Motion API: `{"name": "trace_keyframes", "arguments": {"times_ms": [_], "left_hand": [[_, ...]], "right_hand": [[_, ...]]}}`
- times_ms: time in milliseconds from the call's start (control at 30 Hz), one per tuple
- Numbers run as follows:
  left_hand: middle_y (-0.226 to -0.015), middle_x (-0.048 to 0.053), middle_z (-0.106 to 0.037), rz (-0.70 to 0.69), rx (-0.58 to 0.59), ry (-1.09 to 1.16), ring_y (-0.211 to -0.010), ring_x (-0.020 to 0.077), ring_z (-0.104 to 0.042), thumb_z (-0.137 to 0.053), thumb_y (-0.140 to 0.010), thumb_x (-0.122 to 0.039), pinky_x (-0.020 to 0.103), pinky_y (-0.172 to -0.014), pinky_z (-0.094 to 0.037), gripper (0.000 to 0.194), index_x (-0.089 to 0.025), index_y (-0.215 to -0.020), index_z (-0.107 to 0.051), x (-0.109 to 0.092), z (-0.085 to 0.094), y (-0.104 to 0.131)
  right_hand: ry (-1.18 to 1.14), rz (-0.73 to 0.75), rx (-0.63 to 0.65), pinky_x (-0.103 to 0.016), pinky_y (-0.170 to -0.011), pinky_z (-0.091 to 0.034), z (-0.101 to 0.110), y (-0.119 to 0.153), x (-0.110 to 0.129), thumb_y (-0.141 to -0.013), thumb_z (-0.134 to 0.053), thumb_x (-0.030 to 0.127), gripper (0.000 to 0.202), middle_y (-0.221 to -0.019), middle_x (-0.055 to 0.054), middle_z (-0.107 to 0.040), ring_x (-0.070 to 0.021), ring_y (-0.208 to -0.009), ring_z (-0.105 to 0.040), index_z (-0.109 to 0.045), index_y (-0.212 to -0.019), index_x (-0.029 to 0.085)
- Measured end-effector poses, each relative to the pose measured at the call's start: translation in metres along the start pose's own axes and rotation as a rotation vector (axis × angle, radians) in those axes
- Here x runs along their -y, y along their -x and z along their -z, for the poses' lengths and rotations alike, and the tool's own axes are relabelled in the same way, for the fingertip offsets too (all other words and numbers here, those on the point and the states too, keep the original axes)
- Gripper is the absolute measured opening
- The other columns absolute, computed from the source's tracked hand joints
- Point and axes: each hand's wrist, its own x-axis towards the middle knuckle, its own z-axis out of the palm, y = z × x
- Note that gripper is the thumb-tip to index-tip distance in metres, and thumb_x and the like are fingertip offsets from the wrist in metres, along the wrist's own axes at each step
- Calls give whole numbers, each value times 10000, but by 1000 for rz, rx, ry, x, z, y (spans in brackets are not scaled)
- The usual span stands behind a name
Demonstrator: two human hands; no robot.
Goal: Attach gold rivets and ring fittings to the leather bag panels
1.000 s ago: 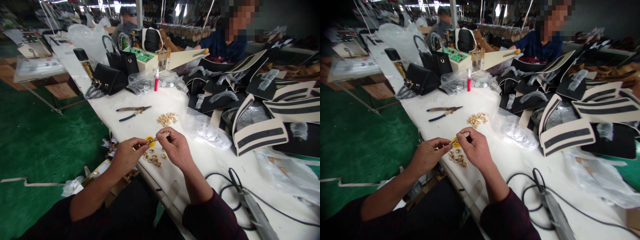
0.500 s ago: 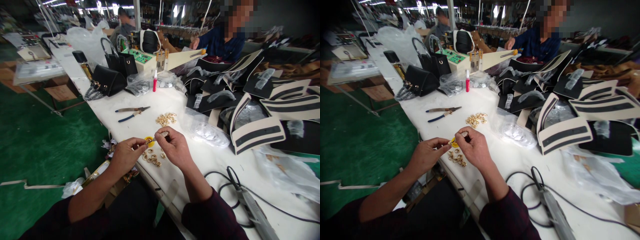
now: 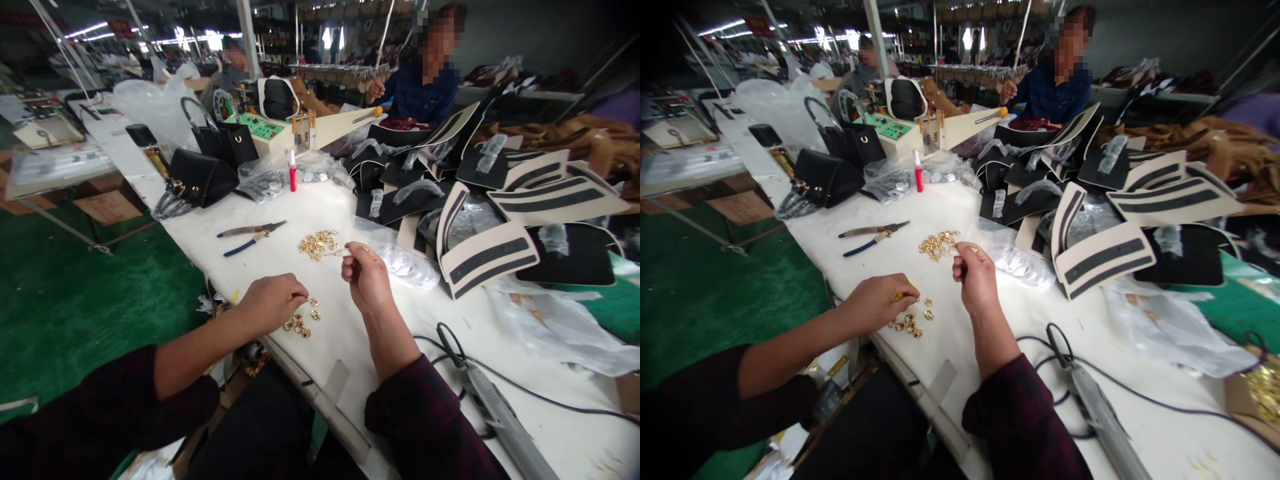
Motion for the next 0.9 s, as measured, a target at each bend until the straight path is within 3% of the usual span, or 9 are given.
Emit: {"name": "trace_keyframes", "arguments": {"times_ms": [133,333,500,667,900], "left_hand": [[-1116,23,-798,-66,174,-169,-970,244,-726,-609,-936,-281,333,-758,-476,242,-324,-967,-845,-12,1,-29],[-962,2,-816,-46,239,-220,-899,230,-717,-754,-797,-247,307,-706,-441,113,-327,-814,-831,-9,0,-61],[-916,-5,-805,18,210,-257,-834,224,-702,-807,-752,-322,298,-664,-403,66,-310,-817,-809,5,6,-84],[-1049,29,-791,39,54,-304,-926,230,-696,-614,-927,-385,307,-731,-422,233,-298,-1052,-791,11,14,-109],[-1139,87,-772,16,33,-371,-951,268,-699,-576,-937,-460,333,-751,-448,320,-238,-925,-805,5,-5,-143]], "right_hand": [[-96,-21,-34,-220,-424,-258,13,-8,2,-714,-834,379,299,-605,67,-556,-71,-467,-431,-672,-874,185],[-108,-11,-46,-222,-419,-262,20,-12,7,-700,-836,396,320,-606,67,-563,-76,-468,-436,-664,-870,185],[-118,-15,-63,-225,-416,-258,24,-15,8,-704,-828,402,316,-610,70,-552,-77,-464,-431,-656,-864,192],[-190,-20,-77,-219,-417,-263,27,-18,8,-695,-846,384,311,-610,70,-546,-72,-471,-423,-657,-852,194],[-243,-21,-76,-214,-417,-254,29,-19,7,-705,-837,362,294,-604,76,-540,-67,-467,-419,-668,-867,185]]}}
